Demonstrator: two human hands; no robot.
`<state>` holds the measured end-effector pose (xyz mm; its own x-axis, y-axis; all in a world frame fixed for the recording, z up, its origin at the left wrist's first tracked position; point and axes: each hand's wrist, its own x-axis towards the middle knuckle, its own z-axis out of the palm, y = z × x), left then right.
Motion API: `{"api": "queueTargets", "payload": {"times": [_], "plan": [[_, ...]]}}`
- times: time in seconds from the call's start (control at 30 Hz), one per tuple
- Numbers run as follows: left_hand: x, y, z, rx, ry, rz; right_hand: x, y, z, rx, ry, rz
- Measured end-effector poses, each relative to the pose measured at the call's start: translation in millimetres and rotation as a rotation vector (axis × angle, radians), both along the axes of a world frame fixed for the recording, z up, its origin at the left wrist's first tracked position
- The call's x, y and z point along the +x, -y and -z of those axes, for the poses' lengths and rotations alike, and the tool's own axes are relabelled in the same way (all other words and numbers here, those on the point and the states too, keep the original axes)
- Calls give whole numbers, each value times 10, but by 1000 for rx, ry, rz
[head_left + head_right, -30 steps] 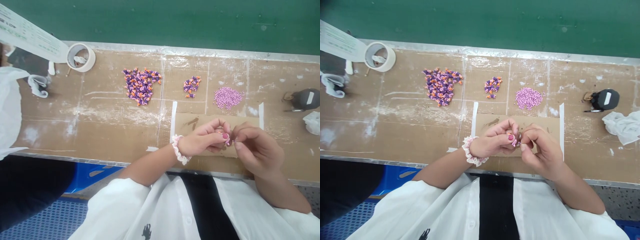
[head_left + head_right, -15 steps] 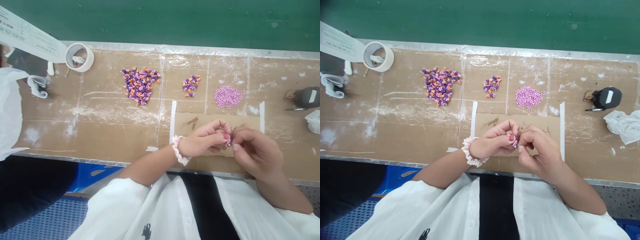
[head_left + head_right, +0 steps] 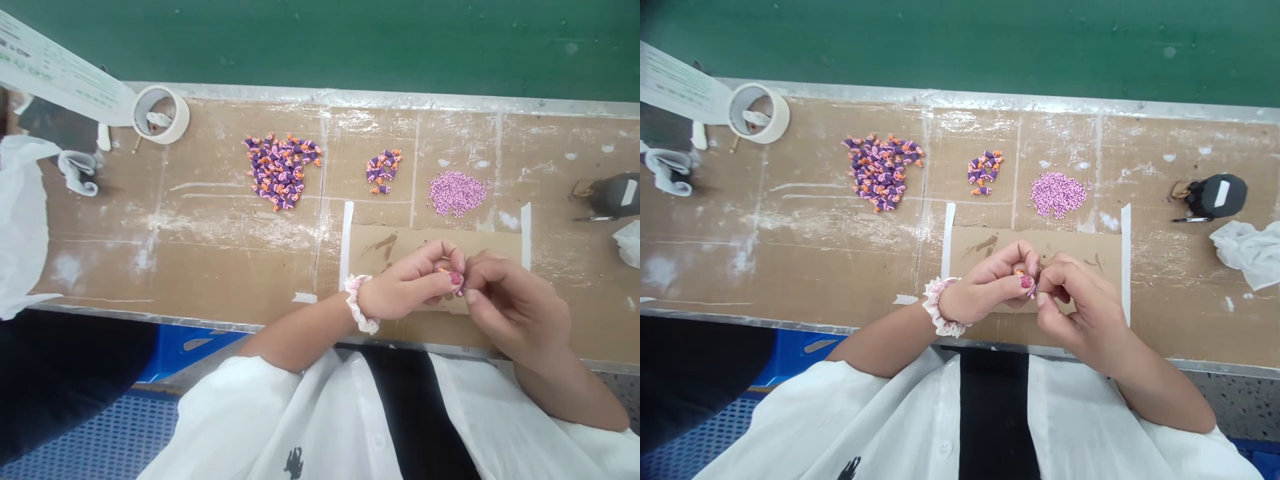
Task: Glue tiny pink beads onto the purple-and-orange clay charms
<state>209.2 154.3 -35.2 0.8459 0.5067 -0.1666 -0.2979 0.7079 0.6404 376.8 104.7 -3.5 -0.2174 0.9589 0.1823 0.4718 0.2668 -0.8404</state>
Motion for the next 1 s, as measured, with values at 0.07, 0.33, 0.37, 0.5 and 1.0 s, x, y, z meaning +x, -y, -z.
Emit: {"api": "queueTargets", "payload": {"times": [0.07,0.33,0.37,0.5,1.0], "plan": [[4,13,13,13,11,-7,-4,-2,-8,-20,4,11],[16,19,10,12,-41,0,-12,1,-22,-35,46,30],[14,17,9,18,-47,1,-14,4,-21,-33,59,32],[-2,15,12,90,-31,-14,-15,-2,-19,-47,50,30],[-110,-696,324,450,-526,-674,500,-460,491,118,534,238]]}}
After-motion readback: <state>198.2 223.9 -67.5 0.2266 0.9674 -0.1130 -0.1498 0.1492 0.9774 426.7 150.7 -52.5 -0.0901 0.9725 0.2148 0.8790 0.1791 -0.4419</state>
